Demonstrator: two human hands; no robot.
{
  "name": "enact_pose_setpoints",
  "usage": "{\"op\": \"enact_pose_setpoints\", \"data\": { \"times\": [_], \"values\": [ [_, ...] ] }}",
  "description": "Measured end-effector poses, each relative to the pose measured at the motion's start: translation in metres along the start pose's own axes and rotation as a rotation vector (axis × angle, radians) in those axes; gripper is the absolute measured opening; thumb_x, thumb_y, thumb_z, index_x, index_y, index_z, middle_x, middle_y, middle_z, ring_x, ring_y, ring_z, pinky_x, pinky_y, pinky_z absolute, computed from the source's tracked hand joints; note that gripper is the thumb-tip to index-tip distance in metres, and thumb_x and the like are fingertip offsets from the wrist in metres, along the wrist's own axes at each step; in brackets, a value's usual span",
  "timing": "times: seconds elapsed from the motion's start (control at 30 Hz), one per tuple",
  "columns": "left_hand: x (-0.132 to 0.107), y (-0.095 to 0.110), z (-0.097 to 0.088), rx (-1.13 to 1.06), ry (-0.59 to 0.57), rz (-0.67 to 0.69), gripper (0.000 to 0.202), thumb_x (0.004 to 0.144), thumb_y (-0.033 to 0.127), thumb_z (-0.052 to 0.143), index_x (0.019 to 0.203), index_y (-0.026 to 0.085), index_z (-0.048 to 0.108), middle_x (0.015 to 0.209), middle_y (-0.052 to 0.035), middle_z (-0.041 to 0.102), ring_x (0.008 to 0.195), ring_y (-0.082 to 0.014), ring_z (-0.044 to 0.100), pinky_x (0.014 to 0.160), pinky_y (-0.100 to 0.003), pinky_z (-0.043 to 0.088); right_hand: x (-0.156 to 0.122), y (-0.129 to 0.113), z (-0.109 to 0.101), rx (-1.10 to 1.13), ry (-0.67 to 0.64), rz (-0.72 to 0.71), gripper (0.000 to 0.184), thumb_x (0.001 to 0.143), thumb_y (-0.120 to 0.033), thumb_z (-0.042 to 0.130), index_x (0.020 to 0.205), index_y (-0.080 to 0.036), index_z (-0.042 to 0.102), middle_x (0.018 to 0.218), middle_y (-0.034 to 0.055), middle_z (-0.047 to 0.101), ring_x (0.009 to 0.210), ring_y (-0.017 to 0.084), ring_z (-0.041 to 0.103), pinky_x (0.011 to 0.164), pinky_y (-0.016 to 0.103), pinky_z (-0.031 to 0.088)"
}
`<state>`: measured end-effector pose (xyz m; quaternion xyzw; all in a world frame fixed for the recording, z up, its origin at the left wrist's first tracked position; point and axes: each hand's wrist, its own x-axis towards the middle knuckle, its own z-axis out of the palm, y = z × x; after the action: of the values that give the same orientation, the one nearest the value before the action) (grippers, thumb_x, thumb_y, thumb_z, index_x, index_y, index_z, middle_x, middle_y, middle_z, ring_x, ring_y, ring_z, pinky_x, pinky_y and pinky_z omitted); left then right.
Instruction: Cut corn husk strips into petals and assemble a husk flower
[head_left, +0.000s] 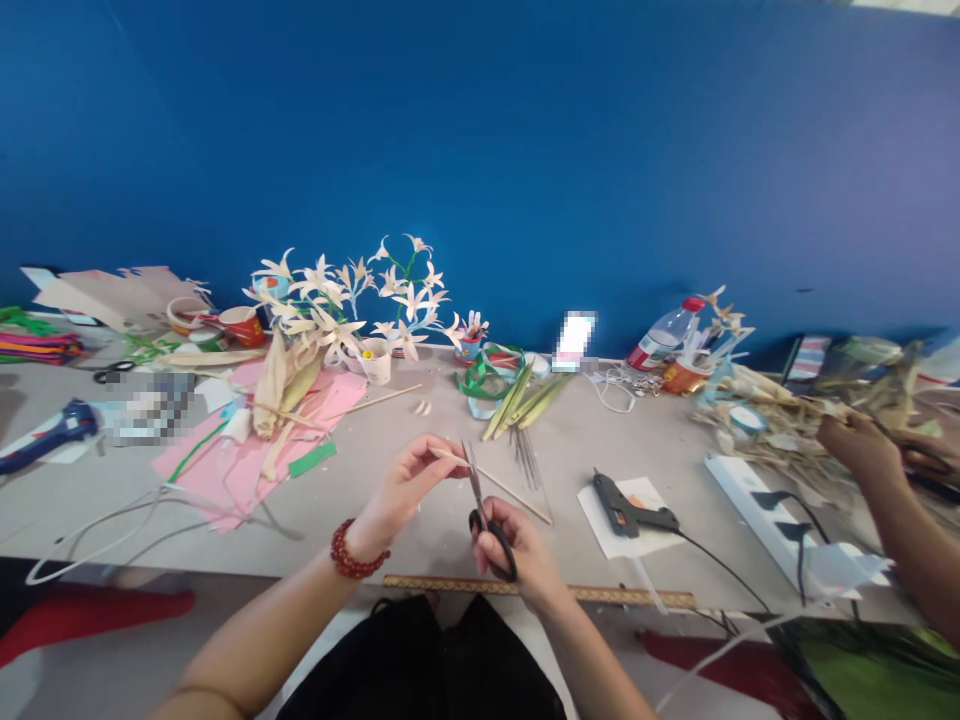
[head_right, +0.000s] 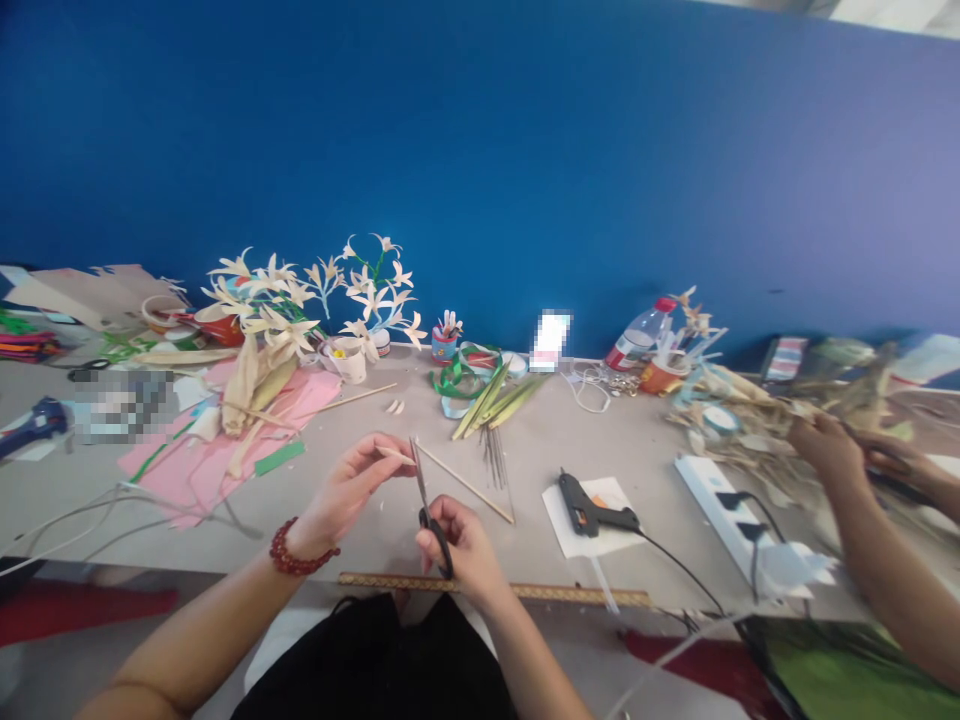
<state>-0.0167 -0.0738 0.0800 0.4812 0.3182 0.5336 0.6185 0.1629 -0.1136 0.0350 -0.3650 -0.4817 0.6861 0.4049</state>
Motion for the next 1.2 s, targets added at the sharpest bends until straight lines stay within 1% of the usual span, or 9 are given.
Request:
{"op": "enact_pose_setpoints", "data": {
  "times": [0.27, 0.53, 0.63, 0.7, 0.8, 0.87, 1.03, 1.1, 1.2],
  "values": [
    [-0.008, -0.01, 0.019, -0.042, 0.187, 0.082, 0.013, 0.084, 0.031, 0.065, 0.081, 0.018, 0.066, 0.096, -0.0044, 0.062, 0.089, -0.0167, 0.06, 0.088, -0.034, 0.051, 0.003, 0.002, 0.014, 0.054, 0.07, -0.051, 0.049, 0.07, -0.058, 0.075, 0.075, -0.021, 0.044, 0.052, -0.0052, 0.052, 0.04, 0.006, 0.037, 0.041, 0.019, 0.023],
    [-0.007, -0.012, 0.022, -0.065, 0.19, 0.107, 0.01, 0.085, 0.027, 0.064, 0.081, 0.018, 0.065, 0.097, -0.0039, 0.061, 0.088, -0.0152, 0.059, 0.087, -0.031, 0.05, 0.005, 0.009, 0.015, 0.066, 0.116, -0.044, 0.048, 0.07, -0.055, 0.076, 0.072, -0.021, 0.042, 0.047, -0.0057, 0.053, 0.038, 0.006, 0.037, 0.041, 0.018, 0.023],
    [-0.006, -0.009, 0.018, -0.036, 0.142, 0.097, 0.011, 0.086, 0.028, 0.063, 0.082, 0.018, 0.065, 0.097, -0.0043, 0.061, 0.088, -0.0155, 0.059, 0.087, -0.031, 0.049, 0.006, 0.01, 0.012, 0.068, 0.148, -0.066, 0.047, 0.071, -0.054, 0.076, 0.07, -0.021, 0.042, 0.045, -0.0068, 0.05, 0.037, 0.006, 0.036, 0.041, 0.019, 0.024],
    [-0.005, -0.006, 0.014, 0.007, 0.086, 0.076, 0.012, 0.086, 0.028, 0.063, 0.081, 0.017, 0.064, 0.095, -0.0042, 0.061, 0.085, -0.0151, 0.059, 0.085, -0.03, 0.048, 0.006, 0.006, 0.011, 0.063, 0.204, -0.117, 0.043, 0.072, -0.05, 0.076, 0.071, -0.021, 0.044, 0.05, -0.0057, 0.053, 0.04, 0.007, 0.038, 0.042, 0.02, 0.027],
    [-0.005, -0.001, 0.008, 0.104, -0.045, 0.034, 0.014, 0.084, 0.028, 0.065, 0.077, 0.016, 0.062, 0.087, -0.0039, 0.06, 0.081, -0.0152, 0.057, 0.08, -0.029, 0.046, 0.008, -0.006, 0.009, 0.06, 0.271, -0.223, 0.035, 0.072, -0.04, 0.078, 0.083, -0.022, 0.051, 0.073, -0.0006, 0.063, 0.049, 0.008, 0.043, 0.046, 0.021, 0.033],
    [-0.004, 0.001, 0.004, 0.156, -0.137, 0.014, 0.015, 0.084, 0.028, 0.065, 0.076, 0.016, 0.06, 0.083, -0.0036, 0.059, 0.08, -0.0152, 0.056, 0.078, -0.028, 0.045, 0.01, -0.015, 0.008, 0.073, 0.266, -0.264, 0.036, 0.071, -0.033, 0.079, 0.092, -0.023, 0.052, 0.085, 0.0007, 0.065, 0.053, 0.009, 0.045, 0.048, 0.022, 0.036],
    [-0.002, 0.003, -0.003, 0.215, -0.296, -0.024, 0.018, 0.083, 0.03, 0.065, 0.078, 0.014, 0.06, 0.084, -0.0046, 0.058, 0.08, -0.0157, 0.055, 0.075, -0.027, 0.043, 0.014, -0.026, 0.014, 0.084, 0.233, -0.237, 0.031, 0.07, -0.026, 0.079, 0.087, -0.022, 0.053, 0.076, -0.0022, 0.062, 0.052, 0.009, 0.043, 0.048, 0.021, 0.035],
    [-0.002, 0.003, -0.002, 0.18, -0.307, -0.053, 0.018, 0.083, 0.029, 0.066, 0.077, 0.014, 0.06, 0.084, -0.0049, 0.058, 0.081, -0.016, 0.055, 0.076, -0.028, 0.043, 0.015, -0.027, 0.018, 0.085, 0.249, -0.242, 0.032, 0.068, -0.026, 0.079, 0.085, -0.021, 0.053, 0.073, -0.0027, 0.061, 0.053, 0.009, 0.044, 0.048, 0.021, 0.035],
    [-0.006, 0.0, 0.002, 0.116, -0.221, -0.088, 0.018, 0.083, 0.029, 0.065, 0.077, 0.014, 0.059, 0.079, -0.0026, 0.056, 0.077, -0.0148, 0.053, 0.076, -0.028, 0.042, 0.015, -0.026, 0.022, 0.09, 0.29, -0.266, 0.033, 0.068, -0.028, 0.08, 0.086, -0.022, 0.053, 0.073, -0.0032, 0.06, 0.055, 0.01, 0.046, 0.051, 0.021, 0.036]
  ]
}}
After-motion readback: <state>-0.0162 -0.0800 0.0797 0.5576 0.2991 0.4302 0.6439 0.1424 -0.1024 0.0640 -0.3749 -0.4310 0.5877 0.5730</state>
